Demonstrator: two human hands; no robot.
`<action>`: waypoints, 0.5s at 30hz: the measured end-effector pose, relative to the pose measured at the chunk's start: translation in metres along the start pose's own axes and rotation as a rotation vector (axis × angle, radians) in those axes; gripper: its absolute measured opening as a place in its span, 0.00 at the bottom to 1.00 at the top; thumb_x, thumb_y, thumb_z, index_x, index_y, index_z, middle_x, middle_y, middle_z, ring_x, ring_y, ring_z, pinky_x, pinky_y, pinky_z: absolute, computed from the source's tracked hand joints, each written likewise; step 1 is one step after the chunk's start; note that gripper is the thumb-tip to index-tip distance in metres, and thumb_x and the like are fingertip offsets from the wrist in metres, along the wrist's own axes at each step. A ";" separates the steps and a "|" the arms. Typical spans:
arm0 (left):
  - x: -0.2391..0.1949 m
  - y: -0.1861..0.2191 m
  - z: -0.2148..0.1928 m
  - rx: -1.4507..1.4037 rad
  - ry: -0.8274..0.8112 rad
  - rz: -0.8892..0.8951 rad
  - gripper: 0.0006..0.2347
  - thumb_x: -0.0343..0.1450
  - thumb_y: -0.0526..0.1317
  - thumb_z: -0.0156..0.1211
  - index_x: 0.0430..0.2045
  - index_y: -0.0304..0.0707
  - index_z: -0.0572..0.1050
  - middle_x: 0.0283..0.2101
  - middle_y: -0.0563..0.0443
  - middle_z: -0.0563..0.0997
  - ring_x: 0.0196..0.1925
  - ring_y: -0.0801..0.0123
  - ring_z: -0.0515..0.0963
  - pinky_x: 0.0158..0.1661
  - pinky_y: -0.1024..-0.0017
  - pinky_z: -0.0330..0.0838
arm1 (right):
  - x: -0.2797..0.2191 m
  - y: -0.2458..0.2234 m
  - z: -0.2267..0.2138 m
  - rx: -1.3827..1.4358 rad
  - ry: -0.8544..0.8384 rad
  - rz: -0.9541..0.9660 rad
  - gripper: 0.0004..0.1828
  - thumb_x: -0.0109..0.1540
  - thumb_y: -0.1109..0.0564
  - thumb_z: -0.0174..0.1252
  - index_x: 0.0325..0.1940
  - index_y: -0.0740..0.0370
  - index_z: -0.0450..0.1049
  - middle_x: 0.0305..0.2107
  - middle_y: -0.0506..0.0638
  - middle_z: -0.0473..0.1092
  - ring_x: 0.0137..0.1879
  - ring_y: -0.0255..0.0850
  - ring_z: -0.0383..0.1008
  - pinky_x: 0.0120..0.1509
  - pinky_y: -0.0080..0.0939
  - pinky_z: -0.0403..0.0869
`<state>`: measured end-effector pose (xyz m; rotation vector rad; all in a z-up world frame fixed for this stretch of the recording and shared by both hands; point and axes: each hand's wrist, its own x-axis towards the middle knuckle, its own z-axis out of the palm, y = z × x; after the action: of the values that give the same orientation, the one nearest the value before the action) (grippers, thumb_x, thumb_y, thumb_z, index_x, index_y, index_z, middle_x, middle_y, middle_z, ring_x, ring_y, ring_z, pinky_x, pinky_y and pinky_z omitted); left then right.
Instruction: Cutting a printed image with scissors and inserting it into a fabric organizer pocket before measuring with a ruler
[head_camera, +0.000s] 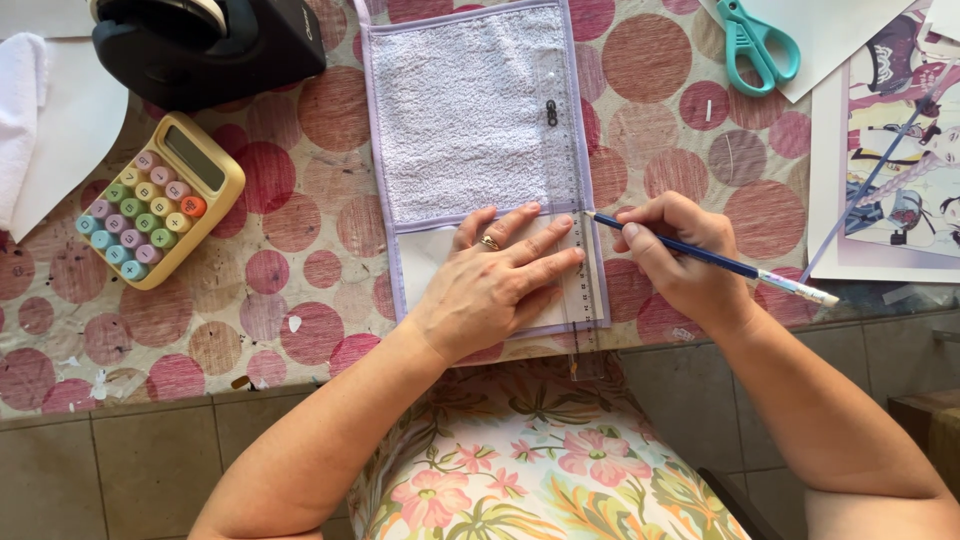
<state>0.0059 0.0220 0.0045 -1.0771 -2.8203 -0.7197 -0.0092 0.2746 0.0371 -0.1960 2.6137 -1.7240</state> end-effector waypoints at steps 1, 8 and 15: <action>0.000 0.000 0.000 0.001 0.001 0.000 0.19 0.76 0.53 0.53 0.64 0.69 0.68 0.73 0.65 0.66 0.76 0.62 0.59 0.70 0.50 0.45 | 0.000 -0.001 -0.001 0.000 0.000 -0.001 0.06 0.63 0.65 0.58 0.42 0.68 0.79 0.21 0.55 0.75 0.23 0.36 0.73 0.25 0.34 0.67; -0.001 0.000 0.002 0.002 -0.007 -0.002 0.20 0.76 0.54 0.53 0.64 0.70 0.67 0.73 0.65 0.66 0.76 0.61 0.59 0.70 0.49 0.45 | -0.006 0.005 -0.005 -0.046 -0.039 -0.002 0.04 0.61 0.62 0.60 0.35 0.64 0.80 0.16 0.52 0.72 0.20 0.36 0.70 0.23 0.34 0.64; 0.000 0.000 0.001 0.020 0.007 0.001 0.20 0.76 0.55 0.53 0.64 0.70 0.68 0.73 0.65 0.66 0.76 0.62 0.59 0.70 0.50 0.45 | -0.010 0.001 -0.013 -0.076 -0.117 -0.014 0.04 0.57 0.62 0.59 0.27 0.61 0.78 0.11 0.50 0.71 0.17 0.37 0.69 0.21 0.35 0.63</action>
<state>0.0062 0.0221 0.0029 -1.0712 -2.8140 -0.6931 -0.0006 0.2879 0.0402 -0.3065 2.6012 -1.5662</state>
